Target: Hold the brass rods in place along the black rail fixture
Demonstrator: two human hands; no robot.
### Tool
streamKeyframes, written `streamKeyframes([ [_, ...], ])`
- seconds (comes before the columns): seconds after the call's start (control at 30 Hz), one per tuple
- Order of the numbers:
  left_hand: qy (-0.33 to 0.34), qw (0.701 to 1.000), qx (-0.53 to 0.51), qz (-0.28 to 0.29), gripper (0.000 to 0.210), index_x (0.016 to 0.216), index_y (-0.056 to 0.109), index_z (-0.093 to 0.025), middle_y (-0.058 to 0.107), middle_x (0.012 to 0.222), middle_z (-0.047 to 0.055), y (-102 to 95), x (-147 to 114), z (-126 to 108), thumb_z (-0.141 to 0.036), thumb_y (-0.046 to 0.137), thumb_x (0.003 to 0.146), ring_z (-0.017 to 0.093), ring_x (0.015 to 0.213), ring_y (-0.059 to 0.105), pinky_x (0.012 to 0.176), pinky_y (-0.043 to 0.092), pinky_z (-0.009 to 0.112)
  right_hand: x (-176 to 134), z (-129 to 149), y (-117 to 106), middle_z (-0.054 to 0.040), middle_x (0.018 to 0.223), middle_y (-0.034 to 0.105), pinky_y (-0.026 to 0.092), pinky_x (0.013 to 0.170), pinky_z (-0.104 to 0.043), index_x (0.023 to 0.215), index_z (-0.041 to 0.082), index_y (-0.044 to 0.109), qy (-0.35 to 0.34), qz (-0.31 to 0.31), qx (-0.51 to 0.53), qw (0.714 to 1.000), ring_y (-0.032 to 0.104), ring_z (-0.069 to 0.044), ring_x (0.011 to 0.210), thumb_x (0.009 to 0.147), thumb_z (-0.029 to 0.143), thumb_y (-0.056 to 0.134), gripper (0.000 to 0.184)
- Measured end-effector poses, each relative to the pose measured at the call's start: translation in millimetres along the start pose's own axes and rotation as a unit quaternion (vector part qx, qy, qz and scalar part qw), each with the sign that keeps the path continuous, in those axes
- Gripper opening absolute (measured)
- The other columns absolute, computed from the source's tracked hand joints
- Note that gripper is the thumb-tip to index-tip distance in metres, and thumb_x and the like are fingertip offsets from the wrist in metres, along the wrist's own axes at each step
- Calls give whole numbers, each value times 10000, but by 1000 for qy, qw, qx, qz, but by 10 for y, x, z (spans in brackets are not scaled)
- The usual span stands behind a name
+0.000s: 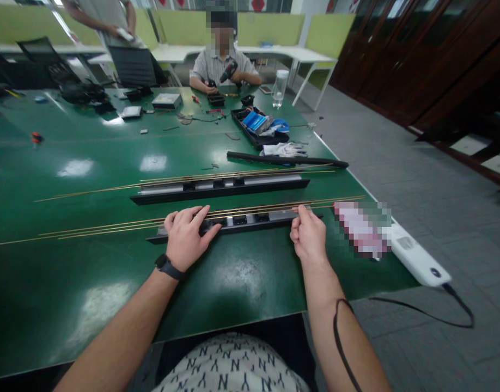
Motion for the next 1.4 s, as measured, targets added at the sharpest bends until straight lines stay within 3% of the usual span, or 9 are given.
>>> streamKeyframes([
  [0.23, 0, 1000, 0, 0, 484, 1374, 653, -256, 696, 1336, 133, 2, 1, 1, -533, 619, 978, 322, 1259, 607, 1123, 298, 544, -21, -45, 67, 65, 473, 517, 224, 246, -155, 854, 185, 684, 0, 30, -28, 999, 345, -53, 270, 781, 512, 859, 379],
  [0.6, -1, 1000, -1, 2, 482, 1370, 657, -262, 697, 1334, 132, 6, 4, 7, -532, 623, 973, 321, 1259, 603, 1131, 295, 541, -7, 3, 38, 74, 479, 514, 225, 245, -153, 846, 172, 698, 0, 12, -12, 1000, 340, -44, 281, 766, 449, 864, 333],
  [1.4, 4, 1000, 0, -8, 464, 1351, 665, -251, 701, 1323, 143, -8, 5, -5, -525, 620, 980, 318, 1246, 617, 1115, 307, 539, -29, -34, 32, 62, 459, 536, 217, 236, -151, 842, 166, 705, -29, 10, -42, 999, 357, -50, 263, 757, 586, 854, 453],
])
Point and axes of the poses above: each hand's wrist, its own x-axis towards the middle knuckle, its own y-axis out of the palm, z = x × y, the point moved 8 cm from there along x, towards the middle knuckle
